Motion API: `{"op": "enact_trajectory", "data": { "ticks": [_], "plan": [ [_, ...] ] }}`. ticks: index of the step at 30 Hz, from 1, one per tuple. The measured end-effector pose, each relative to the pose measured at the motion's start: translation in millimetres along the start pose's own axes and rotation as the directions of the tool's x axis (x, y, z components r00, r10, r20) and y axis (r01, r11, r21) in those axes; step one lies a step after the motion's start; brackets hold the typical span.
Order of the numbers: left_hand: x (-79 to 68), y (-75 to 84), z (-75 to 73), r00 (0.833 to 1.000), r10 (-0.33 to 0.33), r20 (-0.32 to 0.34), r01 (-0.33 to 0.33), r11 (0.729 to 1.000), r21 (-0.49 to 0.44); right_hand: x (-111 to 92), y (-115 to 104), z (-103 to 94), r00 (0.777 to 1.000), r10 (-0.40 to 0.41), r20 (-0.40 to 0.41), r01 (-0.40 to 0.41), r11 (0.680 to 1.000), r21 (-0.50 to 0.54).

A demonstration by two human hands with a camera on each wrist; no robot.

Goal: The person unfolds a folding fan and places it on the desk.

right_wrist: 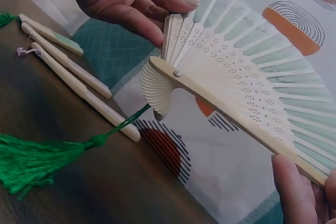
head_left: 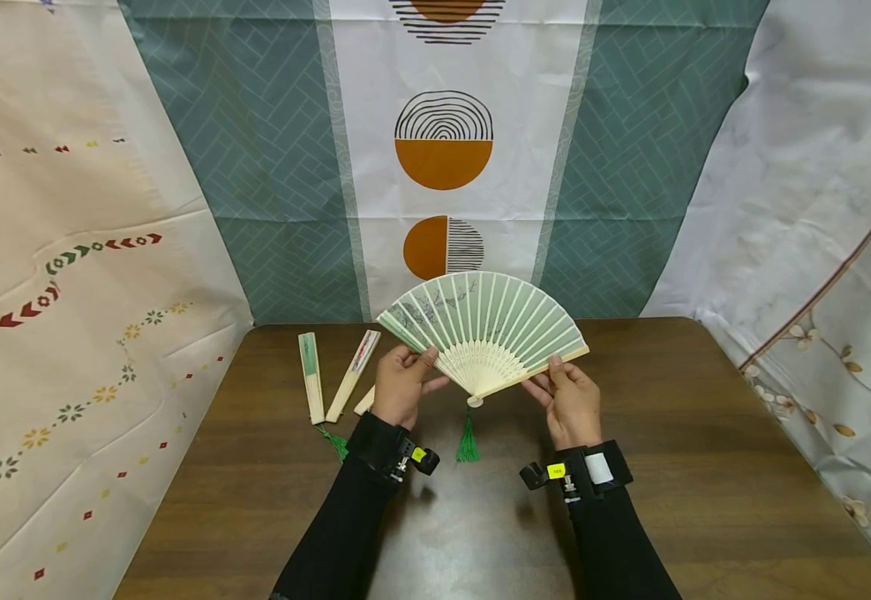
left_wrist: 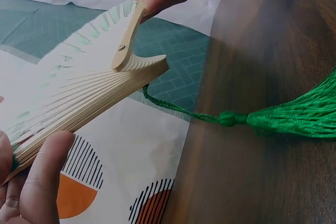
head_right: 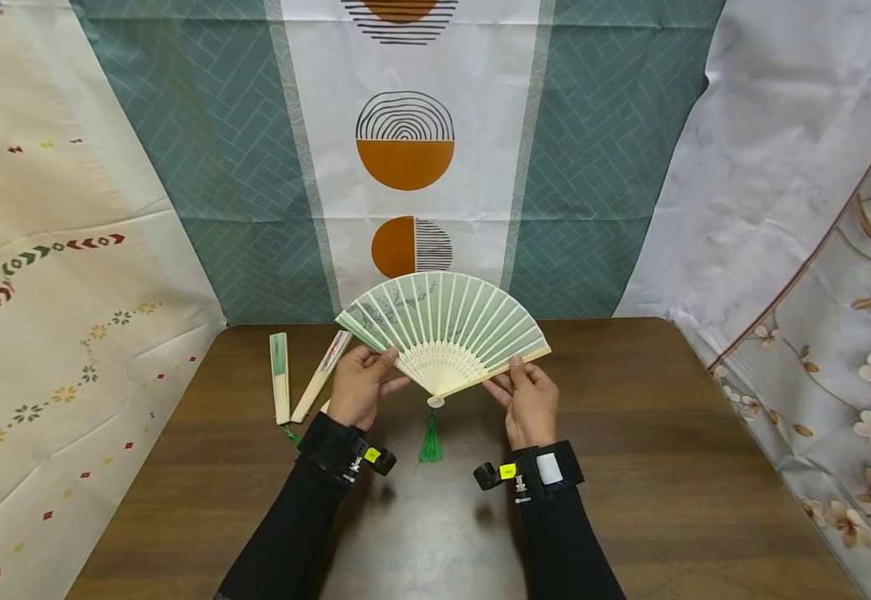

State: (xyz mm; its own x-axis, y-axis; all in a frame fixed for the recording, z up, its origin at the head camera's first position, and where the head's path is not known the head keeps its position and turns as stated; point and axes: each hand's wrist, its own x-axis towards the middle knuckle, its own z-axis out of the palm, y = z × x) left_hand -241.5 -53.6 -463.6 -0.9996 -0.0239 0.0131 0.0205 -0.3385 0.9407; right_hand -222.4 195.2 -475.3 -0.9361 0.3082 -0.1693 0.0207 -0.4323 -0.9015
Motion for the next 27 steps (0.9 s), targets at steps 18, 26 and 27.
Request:
{"op": "enact_trajectory", "data": {
  "ticks": [18, 26, 27],
  "plan": [
    [-0.7, -1.4, 4.3, 0.997, 0.047, -0.062, -0.052, 0.994, -0.093, -1.9, 1.0, 2.8, 0.998, -0.016, -0.054, 0.021, 0.995, 0.099],
    [-0.6, -2.3, 6.1, 0.995, 0.062, -0.075, -0.07, 0.991, -0.111, -2.6, 1.4, 4.0, 0.998, -0.008, -0.066, 0.019, 0.987, 0.161],
    [-0.5, -2.5, 6.3, 0.995, 0.065, -0.078, -0.074, 0.991, -0.113, -2.7, 1.6, 4.2, 0.998, -0.008, -0.067, 0.019, 0.985, 0.171]
  ]
}}
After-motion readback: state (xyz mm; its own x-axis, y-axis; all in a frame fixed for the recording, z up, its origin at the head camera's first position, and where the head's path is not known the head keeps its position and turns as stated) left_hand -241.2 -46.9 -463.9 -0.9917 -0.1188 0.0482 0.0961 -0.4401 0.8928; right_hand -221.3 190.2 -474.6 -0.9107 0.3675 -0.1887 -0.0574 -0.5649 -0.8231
